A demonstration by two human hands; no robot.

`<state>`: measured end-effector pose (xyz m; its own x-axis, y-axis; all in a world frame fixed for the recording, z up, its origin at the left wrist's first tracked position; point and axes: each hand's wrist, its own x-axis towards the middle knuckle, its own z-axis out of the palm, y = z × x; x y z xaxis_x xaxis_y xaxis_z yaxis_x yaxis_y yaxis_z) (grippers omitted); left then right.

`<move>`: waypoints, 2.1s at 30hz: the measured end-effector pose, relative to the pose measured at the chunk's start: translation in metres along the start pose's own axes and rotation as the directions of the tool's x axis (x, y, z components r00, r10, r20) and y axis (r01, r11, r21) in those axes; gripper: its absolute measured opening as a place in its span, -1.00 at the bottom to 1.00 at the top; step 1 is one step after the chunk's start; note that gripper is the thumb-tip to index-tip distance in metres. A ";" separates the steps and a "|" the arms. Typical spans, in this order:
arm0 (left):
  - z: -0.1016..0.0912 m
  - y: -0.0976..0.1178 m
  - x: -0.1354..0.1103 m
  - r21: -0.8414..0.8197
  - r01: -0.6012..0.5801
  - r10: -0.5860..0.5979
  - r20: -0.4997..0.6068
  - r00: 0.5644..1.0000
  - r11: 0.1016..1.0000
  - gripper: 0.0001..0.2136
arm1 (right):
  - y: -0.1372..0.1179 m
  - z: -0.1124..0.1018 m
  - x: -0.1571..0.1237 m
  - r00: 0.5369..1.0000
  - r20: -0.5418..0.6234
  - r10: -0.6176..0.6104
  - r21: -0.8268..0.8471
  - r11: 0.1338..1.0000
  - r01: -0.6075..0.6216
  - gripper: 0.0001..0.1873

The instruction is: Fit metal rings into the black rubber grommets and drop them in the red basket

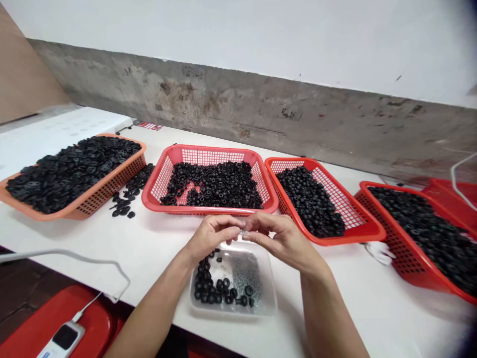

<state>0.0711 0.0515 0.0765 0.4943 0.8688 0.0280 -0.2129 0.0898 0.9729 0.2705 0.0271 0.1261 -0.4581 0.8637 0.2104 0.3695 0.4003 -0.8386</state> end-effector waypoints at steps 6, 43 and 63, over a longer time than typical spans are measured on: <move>0.001 0.001 0.000 -0.023 0.039 -0.040 -0.022 0.999 0.999 -0.80 | 0.002 0.002 0.001 0.998 -0.020 -0.059 -0.012 0.998 0.059 -0.86; 0.000 0.001 0.001 -0.064 0.031 -0.027 0.064 0.998 0.997 -0.84 | -0.007 0.001 0.000 0.994 -0.003 -0.106 -0.100 0.989 0.106 -0.90; 0.002 -0.004 -0.001 0.219 -0.108 0.098 0.055 0.994 0.970 -0.86 | -0.003 -0.002 -0.004 0.988 0.051 0.144 -0.145 0.980 -0.135 -0.75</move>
<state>0.0731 0.0494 0.0727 0.5163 0.8456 0.1356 -0.0755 -0.1128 0.9908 0.2725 0.0233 0.1290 -0.4412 0.8953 0.0616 0.5409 0.3201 -0.7778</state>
